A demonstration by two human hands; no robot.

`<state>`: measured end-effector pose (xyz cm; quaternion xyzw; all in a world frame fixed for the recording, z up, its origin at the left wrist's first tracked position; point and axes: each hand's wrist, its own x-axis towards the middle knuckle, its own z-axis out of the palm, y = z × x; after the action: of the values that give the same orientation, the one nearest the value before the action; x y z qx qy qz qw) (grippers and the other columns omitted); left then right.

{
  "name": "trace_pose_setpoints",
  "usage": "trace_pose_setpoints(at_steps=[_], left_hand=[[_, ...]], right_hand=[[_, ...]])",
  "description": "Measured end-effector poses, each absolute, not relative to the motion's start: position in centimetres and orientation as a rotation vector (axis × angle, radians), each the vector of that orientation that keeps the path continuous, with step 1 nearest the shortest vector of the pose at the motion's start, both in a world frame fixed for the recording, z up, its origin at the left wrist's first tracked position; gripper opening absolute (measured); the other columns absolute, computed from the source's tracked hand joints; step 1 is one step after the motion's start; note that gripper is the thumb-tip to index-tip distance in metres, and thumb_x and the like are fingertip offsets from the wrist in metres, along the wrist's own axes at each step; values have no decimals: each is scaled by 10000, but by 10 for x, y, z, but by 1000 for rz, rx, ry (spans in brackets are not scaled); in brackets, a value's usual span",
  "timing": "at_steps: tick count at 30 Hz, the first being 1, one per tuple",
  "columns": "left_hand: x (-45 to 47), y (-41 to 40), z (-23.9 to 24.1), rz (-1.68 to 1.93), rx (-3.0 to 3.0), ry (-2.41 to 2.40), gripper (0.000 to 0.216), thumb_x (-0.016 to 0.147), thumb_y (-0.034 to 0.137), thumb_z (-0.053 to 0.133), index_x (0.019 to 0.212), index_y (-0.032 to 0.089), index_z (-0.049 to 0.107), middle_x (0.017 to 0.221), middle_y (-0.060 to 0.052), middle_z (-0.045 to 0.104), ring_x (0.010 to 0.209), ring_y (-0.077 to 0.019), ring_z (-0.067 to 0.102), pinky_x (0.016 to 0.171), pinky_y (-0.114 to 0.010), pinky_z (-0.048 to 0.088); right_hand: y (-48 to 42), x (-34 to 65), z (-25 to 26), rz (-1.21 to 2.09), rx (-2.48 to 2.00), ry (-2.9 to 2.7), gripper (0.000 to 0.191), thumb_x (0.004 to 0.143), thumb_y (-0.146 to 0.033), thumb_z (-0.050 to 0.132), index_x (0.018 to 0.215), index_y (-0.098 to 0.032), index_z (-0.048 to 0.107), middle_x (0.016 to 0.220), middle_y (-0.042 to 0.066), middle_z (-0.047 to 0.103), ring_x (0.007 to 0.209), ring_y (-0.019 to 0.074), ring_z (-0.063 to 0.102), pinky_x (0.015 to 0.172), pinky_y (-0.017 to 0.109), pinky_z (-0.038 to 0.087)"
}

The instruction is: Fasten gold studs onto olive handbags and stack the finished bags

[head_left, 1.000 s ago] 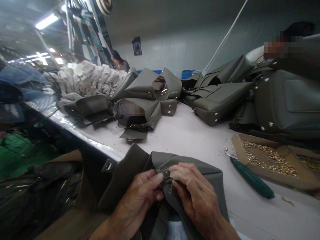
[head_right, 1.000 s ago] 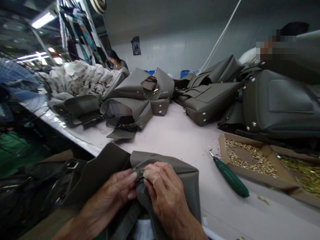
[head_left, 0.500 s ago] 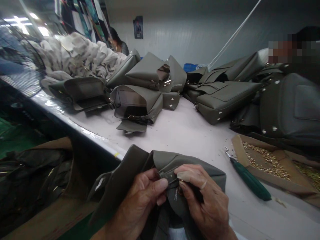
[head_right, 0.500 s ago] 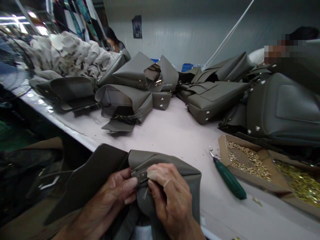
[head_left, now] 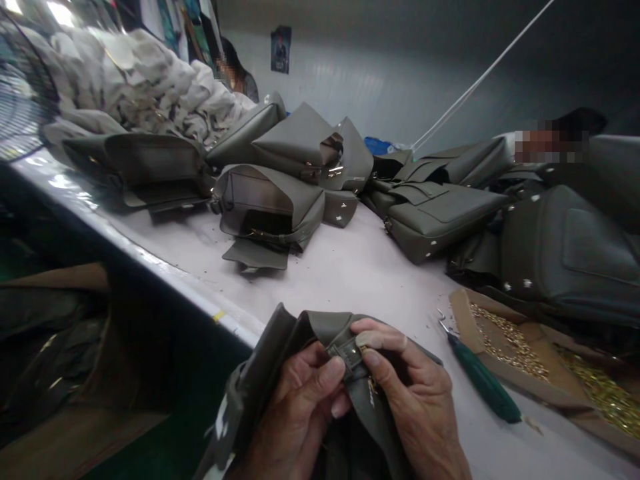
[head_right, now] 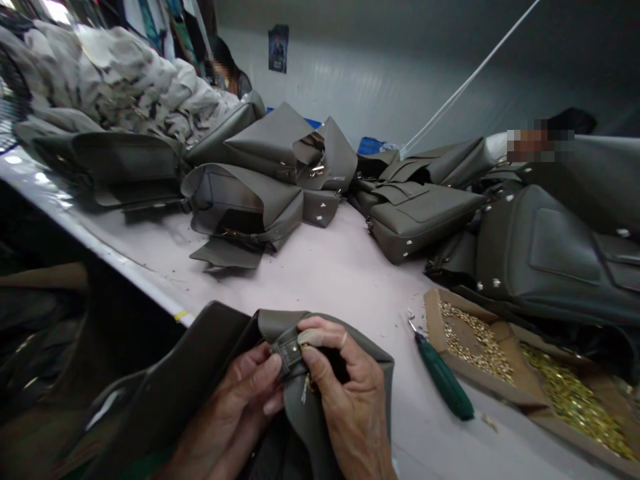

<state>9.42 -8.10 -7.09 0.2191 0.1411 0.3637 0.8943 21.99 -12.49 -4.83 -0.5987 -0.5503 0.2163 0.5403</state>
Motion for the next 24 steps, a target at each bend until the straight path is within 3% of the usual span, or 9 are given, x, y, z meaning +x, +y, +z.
trace_pose_setpoints(at_steps=[9, 24], left_hand=[[94, -86, -67, 787, 487, 279, 139, 865, 217, 579, 935, 111, 636, 724, -15, 473, 603, -70, 356, 556, -176, 319], [86, -90, -59, 814, 573, 283, 109, 857, 230, 582, 825, 126, 576, 667, 4, 446, 599, -82, 357, 575, -211, 313]], right_hand=[[-125, 223, -46, 661, -1371, -1247, 56, 860, -257, 647, 850, -269, 700, 1043, -27, 652, 1027, 139, 590, 897, 216, 433], [-122, 220, -5, 369, -1433, -1729, 110, 838, -119, 611, 805, -204, 674, 918, 9, 637, 862, 140, 611, 771, 242, 461]])
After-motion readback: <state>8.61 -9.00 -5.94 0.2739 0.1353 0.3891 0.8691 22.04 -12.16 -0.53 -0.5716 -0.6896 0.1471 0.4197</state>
